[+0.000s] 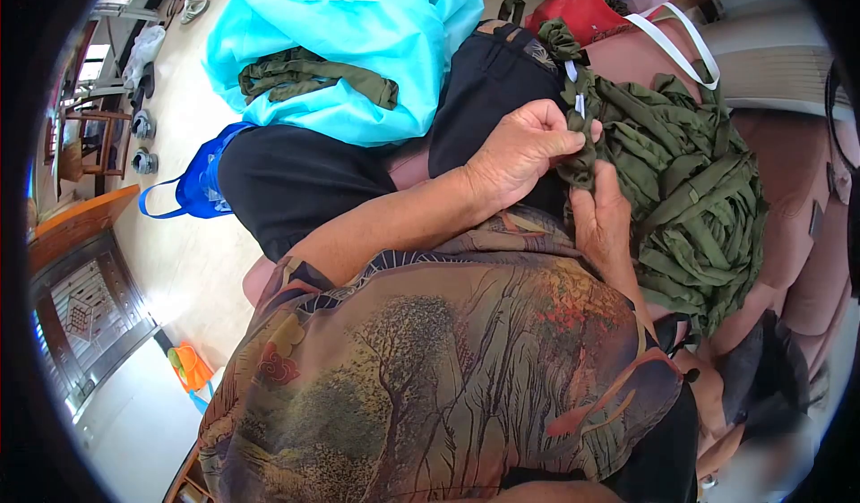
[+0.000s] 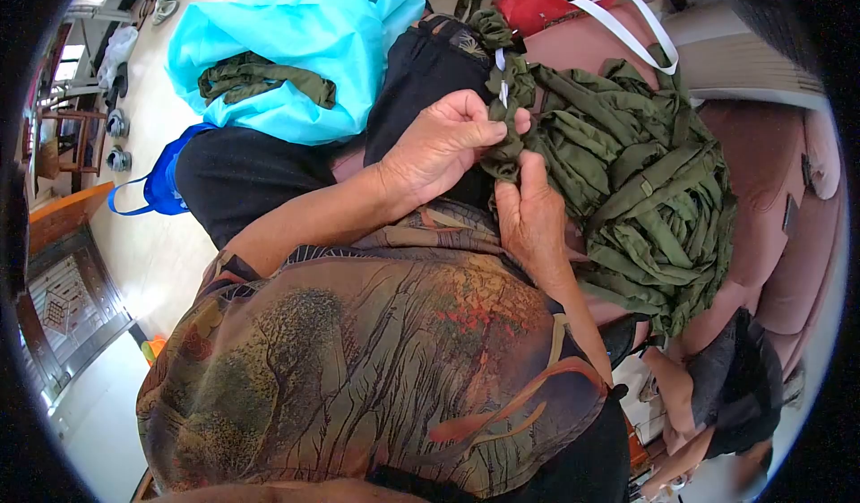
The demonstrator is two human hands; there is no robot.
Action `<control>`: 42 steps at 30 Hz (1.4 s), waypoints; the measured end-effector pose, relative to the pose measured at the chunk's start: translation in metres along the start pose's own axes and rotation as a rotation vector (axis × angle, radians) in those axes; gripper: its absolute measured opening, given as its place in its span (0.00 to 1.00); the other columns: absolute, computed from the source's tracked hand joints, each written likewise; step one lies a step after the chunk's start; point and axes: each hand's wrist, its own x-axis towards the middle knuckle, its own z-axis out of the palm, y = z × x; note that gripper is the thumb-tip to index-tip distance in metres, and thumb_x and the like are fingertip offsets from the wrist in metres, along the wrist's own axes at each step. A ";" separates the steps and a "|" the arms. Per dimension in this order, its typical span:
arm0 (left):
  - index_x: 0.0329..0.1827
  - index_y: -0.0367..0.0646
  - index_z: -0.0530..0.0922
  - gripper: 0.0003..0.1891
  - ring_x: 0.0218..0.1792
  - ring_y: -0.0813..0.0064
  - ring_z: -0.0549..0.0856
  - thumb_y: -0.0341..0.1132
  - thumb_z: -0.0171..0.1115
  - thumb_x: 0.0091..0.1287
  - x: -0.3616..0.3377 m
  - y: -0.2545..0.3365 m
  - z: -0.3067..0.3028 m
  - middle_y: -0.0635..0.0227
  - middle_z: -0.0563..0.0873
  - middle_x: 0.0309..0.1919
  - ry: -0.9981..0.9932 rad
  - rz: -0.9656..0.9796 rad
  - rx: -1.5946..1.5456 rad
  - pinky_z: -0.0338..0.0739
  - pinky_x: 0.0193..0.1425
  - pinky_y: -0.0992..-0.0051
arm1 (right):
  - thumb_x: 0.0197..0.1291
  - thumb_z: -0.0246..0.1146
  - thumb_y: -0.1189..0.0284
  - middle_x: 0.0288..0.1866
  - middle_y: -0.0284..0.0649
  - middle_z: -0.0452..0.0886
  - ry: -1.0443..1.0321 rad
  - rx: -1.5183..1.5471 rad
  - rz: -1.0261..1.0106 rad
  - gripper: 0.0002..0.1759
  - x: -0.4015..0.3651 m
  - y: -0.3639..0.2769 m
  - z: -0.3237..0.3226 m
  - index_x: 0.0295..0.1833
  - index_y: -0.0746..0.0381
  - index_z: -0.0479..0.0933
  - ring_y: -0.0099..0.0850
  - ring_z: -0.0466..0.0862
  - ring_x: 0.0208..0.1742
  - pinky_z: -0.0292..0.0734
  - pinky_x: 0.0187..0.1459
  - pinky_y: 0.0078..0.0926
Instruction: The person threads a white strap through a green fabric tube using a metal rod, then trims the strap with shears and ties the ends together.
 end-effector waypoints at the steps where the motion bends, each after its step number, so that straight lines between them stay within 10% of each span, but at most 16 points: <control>1: 0.30 0.45 0.73 0.09 0.46 0.73 0.84 0.23 0.65 0.65 0.000 -0.001 -0.003 0.63 0.85 0.42 0.004 -0.014 0.066 0.77 0.52 0.75 | 0.65 0.55 0.77 0.37 0.56 0.82 0.045 0.037 -0.013 0.18 0.002 -0.001 0.001 0.61 0.63 0.66 0.52 0.84 0.37 0.77 0.39 0.37; 12: 0.38 0.41 0.80 0.06 0.30 0.84 0.79 0.33 0.68 0.65 -0.003 0.042 0.004 0.74 0.82 0.31 0.116 0.077 0.641 0.74 0.35 0.82 | 0.62 0.61 0.81 0.32 0.35 0.80 0.065 0.292 -0.082 0.17 0.031 -0.007 -0.006 0.57 0.63 0.73 0.22 0.78 0.33 0.75 0.38 0.22; 22: 0.35 0.44 0.80 0.06 0.28 0.85 0.79 0.35 0.63 0.70 -0.001 0.069 0.004 0.71 0.85 0.33 0.036 0.180 0.553 0.73 0.32 0.84 | 0.64 0.65 0.70 0.30 0.43 0.78 0.038 0.176 -0.269 0.14 0.060 -0.038 0.001 0.49 0.66 0.72 0.29 0.77 0.30 0.74 0.36 0.27; 28: 0.40 0.42 0.77 0.06 0.31 0.80 0.83 0.34 0.60 0.72 0.005 0.096 0.001 0.61 0.88 0.35 0.081 0.326 0.438 0.74 0.30 0.82 | 0.62 0.66 0.70 0.30 0.42 0.79 -0.171 0.264 -0.025 0.13 0.055 -0.040 -0.012 0.47 0.65 0.74 0.29 0.77 0.30 0.73 0.36 0.27; 34: 0.38 0.41 0.76 0.06 0.30 0.75 0.84 0.33 0.59 0.73 0.012 0.114 -0.018 0.58 0.87 0.35 0.119 0.388 0.252 0.81 0.34 0.75 | 0.67 0.62 0.72 0.27 0.27 0.71 -0.029 0.134 -0.218 0.08 0.040 -0.031 -0.026 0.46 0.65 0.76 0.17 0.69 0.28 0.65 0.30 0.19; 37: 0.38 0.42 0.76 0.06 0.30 0.74 0.84 0.32 0.59 0.73 0.017 0.129 -0.033 0.58 0.86 0.34 0.143 0.397 0.198 0.82 0.35 0.74 | 0.65 0.61 0.74 0.30 0.29 0.74 -0.200 0.194 0.035 0.08 0.023 -0.038 -0.043 0.47 0.66 0.77 0.19 0.71 0.31 0.68 0.34 0.17; 42: 0.34 0.43 0.72 0.08 0.26 0.73 0.84 0.32 0.59 0.73 0.016 0.131 -0.029 0.56 0.86 0.32 0.171 0.424 0.170 0.81 0.30 0.73 | 0.63 0.63 0.73 0.32 0.39 0.78 -0.105 0.074 -0.215 0.09 0.027 -0.028 -0.045 0.47 0.66 0.76 0.26 0.76 0.32 0.72 0.37 0.23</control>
